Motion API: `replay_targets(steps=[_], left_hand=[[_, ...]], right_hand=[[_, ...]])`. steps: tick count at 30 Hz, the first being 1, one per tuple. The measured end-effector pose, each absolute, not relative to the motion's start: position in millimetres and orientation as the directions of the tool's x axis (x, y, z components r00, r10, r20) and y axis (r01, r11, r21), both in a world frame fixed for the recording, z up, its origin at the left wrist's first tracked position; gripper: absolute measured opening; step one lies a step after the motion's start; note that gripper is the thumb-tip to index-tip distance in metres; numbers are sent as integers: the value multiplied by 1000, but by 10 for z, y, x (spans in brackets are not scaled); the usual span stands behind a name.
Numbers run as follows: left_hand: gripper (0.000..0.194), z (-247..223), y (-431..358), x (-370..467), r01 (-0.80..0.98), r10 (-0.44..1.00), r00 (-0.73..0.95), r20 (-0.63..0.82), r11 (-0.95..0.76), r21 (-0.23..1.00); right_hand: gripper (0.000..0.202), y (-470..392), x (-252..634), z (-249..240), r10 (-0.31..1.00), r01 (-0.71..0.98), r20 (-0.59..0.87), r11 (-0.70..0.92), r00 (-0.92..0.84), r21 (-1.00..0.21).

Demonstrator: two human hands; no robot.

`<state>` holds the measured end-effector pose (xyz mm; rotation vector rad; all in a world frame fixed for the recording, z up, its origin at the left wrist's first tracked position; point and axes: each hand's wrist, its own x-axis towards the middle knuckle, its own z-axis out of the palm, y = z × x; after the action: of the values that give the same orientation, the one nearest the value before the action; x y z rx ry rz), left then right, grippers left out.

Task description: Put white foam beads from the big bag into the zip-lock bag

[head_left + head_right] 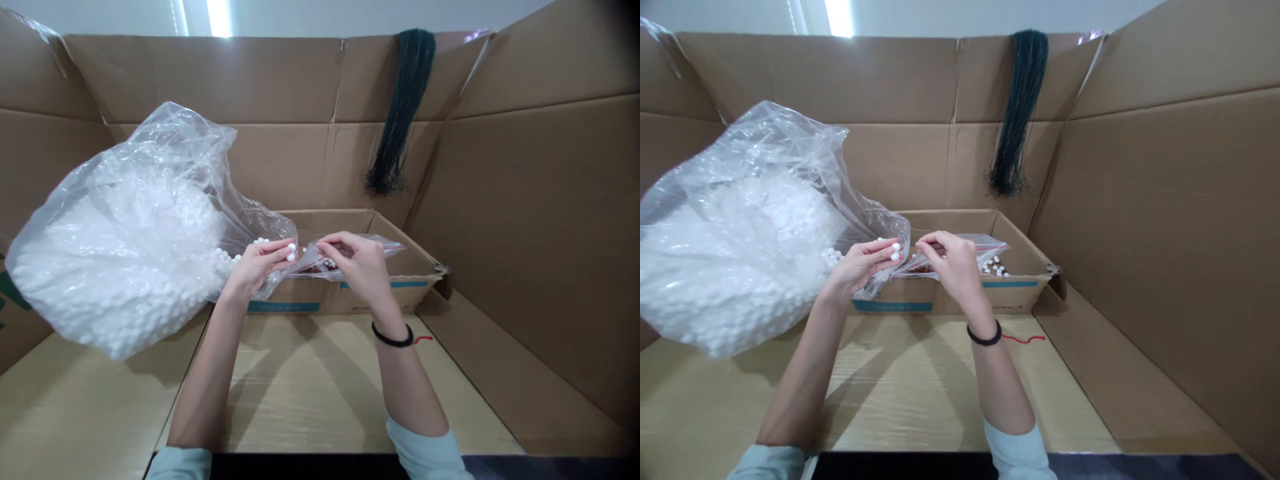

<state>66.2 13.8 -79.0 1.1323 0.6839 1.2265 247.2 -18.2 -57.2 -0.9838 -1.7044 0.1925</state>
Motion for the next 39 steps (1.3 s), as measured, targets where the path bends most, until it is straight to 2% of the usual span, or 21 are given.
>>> replay_targets(steps=[3,5,11,24,33,39], left_hand=[[29,-777,94,705,-364,945,291,148,-33,931],[30,-778,84,723,-383,942,296,156,-33,923],[26,-799,116,729,-421,942,279,186,-54,905],[25,-738,35,847,-528,968,207,145,-15,849],[19,-735,49,777,-528,965,181,192,-69,847],[17,-737,52,755,-519,961,184,206,-83,851]], right_hand=[[15,-88,2270,-707,644,331,750,682,151,-652],[14,-46,2162,-782,624,322,757,689,194,-650],[13,-21,2096,-865,578,371,792,704,197,-605],[16,-49,2045,-887,443,510,875,715,196,-477],[24,-17,2027,-902,507,327,847,782,162,-531],[26,-15,2058,-931,453,363,887,815,86,-451]])
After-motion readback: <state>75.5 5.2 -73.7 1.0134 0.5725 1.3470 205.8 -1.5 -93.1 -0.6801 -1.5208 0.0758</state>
